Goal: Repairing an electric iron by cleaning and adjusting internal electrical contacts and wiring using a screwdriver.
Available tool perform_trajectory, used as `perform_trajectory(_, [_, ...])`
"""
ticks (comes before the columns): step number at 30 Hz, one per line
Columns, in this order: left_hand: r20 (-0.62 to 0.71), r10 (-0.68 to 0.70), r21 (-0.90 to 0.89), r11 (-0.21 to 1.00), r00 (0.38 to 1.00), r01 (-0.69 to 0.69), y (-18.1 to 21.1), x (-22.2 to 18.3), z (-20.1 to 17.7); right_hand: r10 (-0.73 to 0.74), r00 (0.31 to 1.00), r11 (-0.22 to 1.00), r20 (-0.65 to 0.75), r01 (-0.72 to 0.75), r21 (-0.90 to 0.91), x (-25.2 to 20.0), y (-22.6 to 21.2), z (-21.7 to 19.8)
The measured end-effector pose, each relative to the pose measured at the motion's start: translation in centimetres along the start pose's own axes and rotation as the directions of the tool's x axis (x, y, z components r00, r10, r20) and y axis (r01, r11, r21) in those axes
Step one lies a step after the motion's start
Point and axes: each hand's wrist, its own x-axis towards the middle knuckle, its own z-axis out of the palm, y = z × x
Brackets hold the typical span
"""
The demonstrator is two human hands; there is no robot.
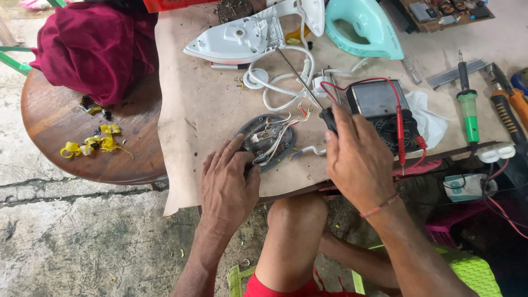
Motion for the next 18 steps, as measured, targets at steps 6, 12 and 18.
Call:
perform_trajectory(6, [-0.093,-0.066,-0.118,0.992,0.994,0.055,0.6,-0.1,-0.4,-0.053,0.996,0.973,0.072,0.068,-0.223,2.0,0.5,4.1])
perform_trajectory(12, [-0.061,-0.088,-0.111,0.990,0.994,0.081,0.3,-0.1,-0.1,-0.164,0.980,0.980,-0.115,0.149,-0.129,0.9,-0.7,2.3])
perform_trajectory(18, [-0.007,-0.120,-0.078,0.990,0.993,0.119,0.1,-0.1,-0.1,-0.267,0.954,0.933,-0.135,0.291,0.212,-1.5,-5.6,4.8])
